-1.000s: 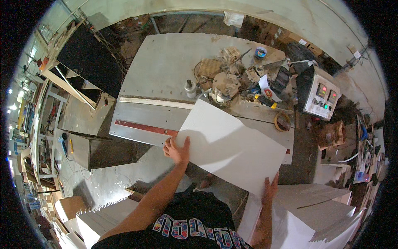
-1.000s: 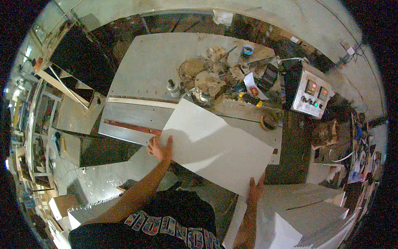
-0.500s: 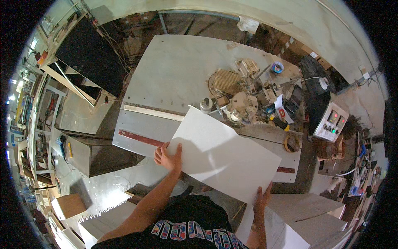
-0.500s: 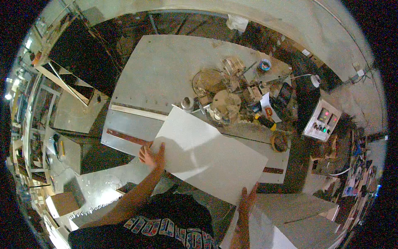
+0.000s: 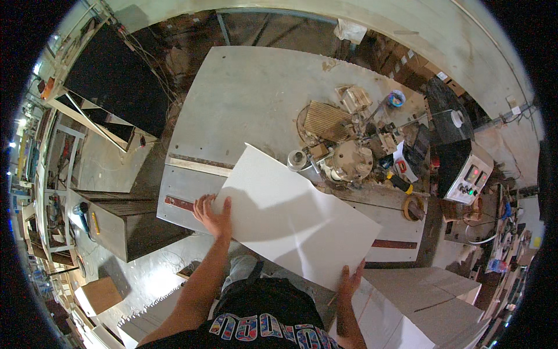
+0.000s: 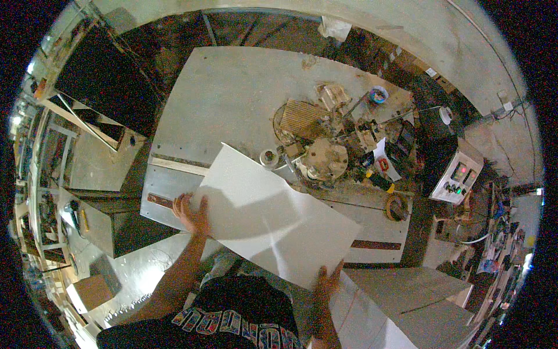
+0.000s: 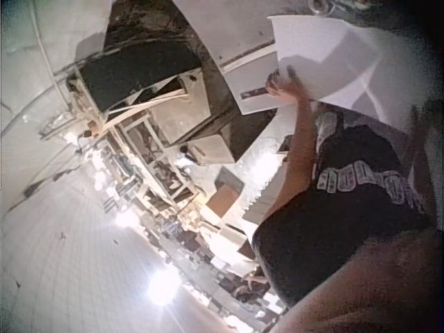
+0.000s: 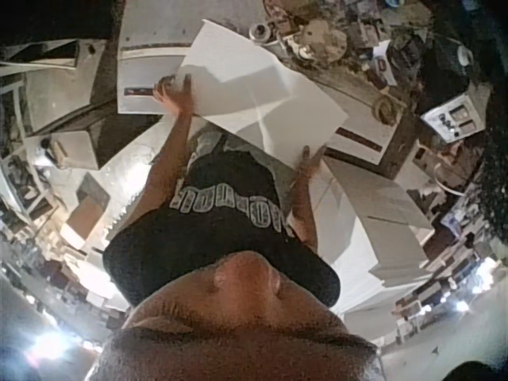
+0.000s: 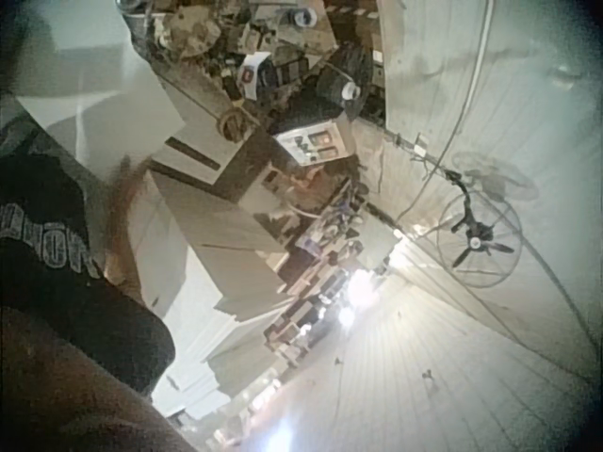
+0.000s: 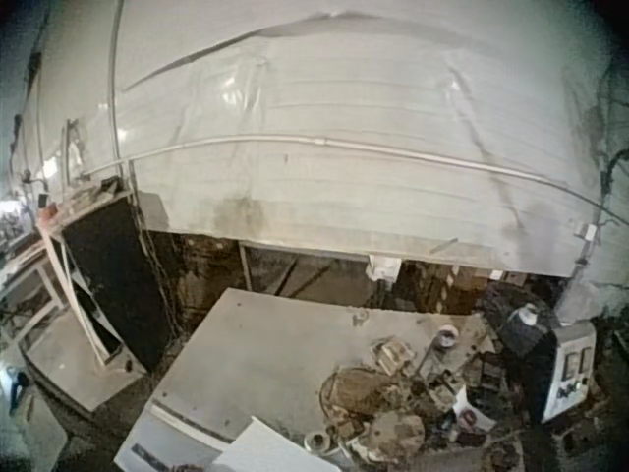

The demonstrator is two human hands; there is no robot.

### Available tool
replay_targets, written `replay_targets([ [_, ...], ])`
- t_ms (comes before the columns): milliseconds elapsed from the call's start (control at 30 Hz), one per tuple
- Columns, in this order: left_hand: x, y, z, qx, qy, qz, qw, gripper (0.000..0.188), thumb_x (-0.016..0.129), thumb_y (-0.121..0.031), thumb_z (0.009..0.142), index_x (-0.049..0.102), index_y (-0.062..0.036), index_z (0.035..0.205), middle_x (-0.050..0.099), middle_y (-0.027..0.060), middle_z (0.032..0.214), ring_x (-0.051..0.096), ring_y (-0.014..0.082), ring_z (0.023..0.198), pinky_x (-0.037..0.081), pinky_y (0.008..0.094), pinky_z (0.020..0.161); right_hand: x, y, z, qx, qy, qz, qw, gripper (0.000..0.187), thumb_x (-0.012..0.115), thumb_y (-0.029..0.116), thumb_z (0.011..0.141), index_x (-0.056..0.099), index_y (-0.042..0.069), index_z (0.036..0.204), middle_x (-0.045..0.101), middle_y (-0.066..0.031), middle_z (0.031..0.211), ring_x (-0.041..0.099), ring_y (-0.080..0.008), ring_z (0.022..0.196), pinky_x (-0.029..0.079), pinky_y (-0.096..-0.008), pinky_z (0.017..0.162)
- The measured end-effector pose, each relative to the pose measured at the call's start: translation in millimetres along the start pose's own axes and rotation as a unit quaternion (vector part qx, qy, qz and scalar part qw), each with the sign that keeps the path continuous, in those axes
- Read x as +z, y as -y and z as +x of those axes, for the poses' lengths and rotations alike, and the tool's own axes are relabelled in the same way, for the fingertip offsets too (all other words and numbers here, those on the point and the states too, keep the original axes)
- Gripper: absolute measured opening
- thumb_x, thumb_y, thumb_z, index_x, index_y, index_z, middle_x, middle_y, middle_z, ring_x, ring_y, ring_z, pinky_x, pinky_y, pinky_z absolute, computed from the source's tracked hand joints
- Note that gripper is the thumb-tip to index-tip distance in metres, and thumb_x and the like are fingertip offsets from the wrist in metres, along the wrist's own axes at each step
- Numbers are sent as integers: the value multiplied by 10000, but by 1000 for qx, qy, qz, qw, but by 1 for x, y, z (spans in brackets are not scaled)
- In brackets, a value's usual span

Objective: The person picks up white rectangular panels from a stack, places them on a work table, and uses a utility knife to score and snap them into smaller pieces. The person then stacks the cut panels and repeats the process with additional panels.

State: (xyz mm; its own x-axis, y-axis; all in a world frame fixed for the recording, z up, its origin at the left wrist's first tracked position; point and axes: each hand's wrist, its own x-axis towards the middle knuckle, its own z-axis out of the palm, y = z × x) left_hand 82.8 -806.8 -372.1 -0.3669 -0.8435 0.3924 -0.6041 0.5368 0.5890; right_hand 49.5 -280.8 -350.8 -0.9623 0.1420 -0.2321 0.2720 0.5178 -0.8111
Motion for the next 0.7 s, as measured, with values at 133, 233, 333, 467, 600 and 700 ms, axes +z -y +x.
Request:
replay_targets([
  [133, 3, -5, -15, -27, -19, -71, 997, 689, 996, -398, 850, 718, -194, 1447, 606, 115, 1646, 398, 453, 1642, 200, 738, 1353, 19, 26, -13, 24, 26, -28, 999, 832, 679, 141, 1136, 244, 24, 1836, 319, -321, 1852, 383, -477, 1683, 312, -538, 1381],
  [233, -13, -52, -80, -43, 161, 17, 986, 716, 982, -431, 860, 713, -241, 1496, 518, 67, 1781, 289, 440, 1733, 87, 802, 1360, 38, 42, -17, 20, 25, -62, 998, 813, 682, 148, 1140, 262, -4, 1819, 309, -324, 1853, 342, -482, 1701, 273, -531, 1397],
  [333, -32, -100, -118, -27, 243, 41, 969, 664, 982, -471, 843, 768, -275, 1440, 525, -8, 1788, 266, 402, 1753, -3, 840, 1345, 60, 59, -20, 41, 4, 36, 999, 814, 688, 69, 1109, 298, 40, 1823, 371, -314, 1809, 420, -428, 1637, 339, -495, 1352],
  [467, -29, -113, -85, -69, 250, 51, 964, 556, 988, -501, 822, 838, -299, 1317, 553, -78, 1763, 280, 367, 1752, -15, 837, 1349, 78, 86, -34, 57, 10, -112, 992, 918, 791, 204, 1060, 306, 67, 1827, 326, -402, 1782, 418, -533, 1609, 372, -571, 1329],
  [600, -23, -112, -57, -107, 253, 70, 959, 480, 988, -501, 823, 870, -314, 1249, 573, -113, 1744, 291, 350, 1750, -7, 830, 1355, 82, 99, -47, -120, 157, -467, 862, 1196, 923, 551, 891, 309, 153, 1837, 204, -484, 1780, 302, -651, 1621, 293, -728, 1316],
  [700, -26, -99, -41, -98, 246, 62, 962, 449, 984, -488, 836, 876, -327, 1241, 592, -111, 1729, 303, 352, 1746, 7, 820, 1359, 93, 101, -47, -126, 192, -493, 839, 1267, 898, 700, 830, 300, 245, 1849, 109, -482, 1813, 141, -649, 1684, 175, -769, 1333],
])
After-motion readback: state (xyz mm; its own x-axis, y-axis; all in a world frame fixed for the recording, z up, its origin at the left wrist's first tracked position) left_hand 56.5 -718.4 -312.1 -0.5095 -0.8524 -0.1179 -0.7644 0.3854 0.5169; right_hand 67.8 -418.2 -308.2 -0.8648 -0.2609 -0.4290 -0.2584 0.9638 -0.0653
